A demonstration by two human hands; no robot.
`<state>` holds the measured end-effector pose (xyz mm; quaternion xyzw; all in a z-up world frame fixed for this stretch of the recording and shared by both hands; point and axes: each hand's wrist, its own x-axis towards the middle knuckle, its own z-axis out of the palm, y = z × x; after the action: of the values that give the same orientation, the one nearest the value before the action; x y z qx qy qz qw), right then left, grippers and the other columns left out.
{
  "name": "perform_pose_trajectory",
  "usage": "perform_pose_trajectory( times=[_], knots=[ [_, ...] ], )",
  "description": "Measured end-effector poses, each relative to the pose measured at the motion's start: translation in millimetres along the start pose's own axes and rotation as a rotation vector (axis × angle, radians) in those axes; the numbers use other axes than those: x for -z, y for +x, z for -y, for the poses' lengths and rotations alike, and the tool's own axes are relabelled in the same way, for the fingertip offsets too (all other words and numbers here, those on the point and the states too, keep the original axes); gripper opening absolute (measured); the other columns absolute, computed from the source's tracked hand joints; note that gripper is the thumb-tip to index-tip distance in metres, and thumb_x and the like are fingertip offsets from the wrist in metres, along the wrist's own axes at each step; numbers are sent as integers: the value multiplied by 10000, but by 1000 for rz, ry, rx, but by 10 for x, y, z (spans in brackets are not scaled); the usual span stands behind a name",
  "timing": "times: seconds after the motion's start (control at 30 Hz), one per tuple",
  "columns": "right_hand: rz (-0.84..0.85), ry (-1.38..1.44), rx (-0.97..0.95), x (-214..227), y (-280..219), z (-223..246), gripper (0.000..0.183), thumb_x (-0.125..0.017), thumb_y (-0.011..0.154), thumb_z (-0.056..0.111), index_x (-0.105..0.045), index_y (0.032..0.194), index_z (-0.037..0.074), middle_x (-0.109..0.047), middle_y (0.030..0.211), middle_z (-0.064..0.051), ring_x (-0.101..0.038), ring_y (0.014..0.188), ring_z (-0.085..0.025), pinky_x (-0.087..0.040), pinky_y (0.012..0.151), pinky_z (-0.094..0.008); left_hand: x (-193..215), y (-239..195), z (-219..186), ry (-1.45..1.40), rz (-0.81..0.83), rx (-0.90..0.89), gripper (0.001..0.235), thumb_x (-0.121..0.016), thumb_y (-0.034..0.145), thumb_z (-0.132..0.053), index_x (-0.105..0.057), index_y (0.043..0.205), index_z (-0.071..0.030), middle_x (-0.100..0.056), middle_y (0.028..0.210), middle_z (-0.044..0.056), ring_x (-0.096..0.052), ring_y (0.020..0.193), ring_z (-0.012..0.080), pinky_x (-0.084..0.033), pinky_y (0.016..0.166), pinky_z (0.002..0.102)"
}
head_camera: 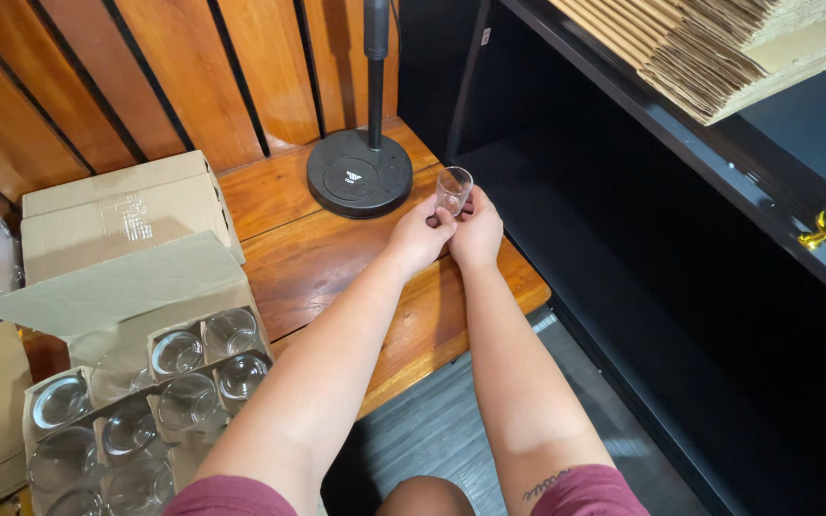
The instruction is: The person opens a cardboard box containing small clear glasses and removes them one by one. They place the glasses on a wooden table next to a black lamp base, arranging them in rows.
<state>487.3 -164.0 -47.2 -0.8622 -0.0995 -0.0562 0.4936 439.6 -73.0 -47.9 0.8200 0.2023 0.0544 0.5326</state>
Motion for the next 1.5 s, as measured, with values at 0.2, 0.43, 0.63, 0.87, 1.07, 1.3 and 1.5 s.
perform_pose_trajectory(
  times=[0.2,0.43,0.63,0.87,1.07,1.3,1.5],
  knots=[
    [-155,88,147,-6,-28,-110,795,-895,698,45,-577,1426,11,-622,1273,-193,-660,1168,-291,-642,904,-250,393,-110,133,216,-623,-116,423,-905,735,-291,-726,1108,-201,-577,1156,33,-585,1205,336,-441,1117,452],
    [-210,149,160,47,-88,-57,697,-870,755,88,-594,1394,91,-609,1196,-123,-655,1131,-232,-630,868,-227,883,56,517,573,-526,-185,444,-885,707,-242,-664,1074,-126,-556,1193,53,-538,1245,282,-412,1116,453],
    [-225,155,139,19,-58,-111,650,-878,743,118,-622,1340,144,-617,1150,-66,-659,1093,-184,-623,838,-216,931,222,676,824,-423,-274,393,-861,807,-234,-697,1124,-69,-643,1090,66,-609,1194,287,-401,1173,527],
    [-227,122,158,35,-93,-48,618,-865,733,116,-637,1304,166,-632,1116,-51,-667,1078,-179,-619,819,-234,889,430,818,673,-388,-275,321,-862,792,-253,-715,1035,-104,-597,1069,22,-558,1177,294,-558,956,502],
    [-224,125,179,30,-96,-40,628,-847,708,89,-632,1291,177,-635,1101,-54,-664,1079,-188,-617,821,-240,820,545,815,666,-382,-285,296,-862,803,-265,-704,1003,-115,-580,1038,16,-552,1158,283,-574,918,466],
    [-220,152,166,41,-112,-8,634,-834,698,93,-632,1291,185,-637,1084,-41,-657,1073,-175,-612,823,-233,710,616,745,718,-412,-290,327,-872,814,-281,-700,1035,-113,-570,1059,6,-541,1152,249,-568,923,438],
    [-230,187,171,57,-90,-27,663,-797,685,45,-623,1308,193,-621,1088,-30,-643,1081,-156,-609,824,-223,723,441,564,760,-411,-285,344,-866,821,-280,-688,1064,-115,-579,1067,7,-553,1145,242,-576,901,431]
  ],
)
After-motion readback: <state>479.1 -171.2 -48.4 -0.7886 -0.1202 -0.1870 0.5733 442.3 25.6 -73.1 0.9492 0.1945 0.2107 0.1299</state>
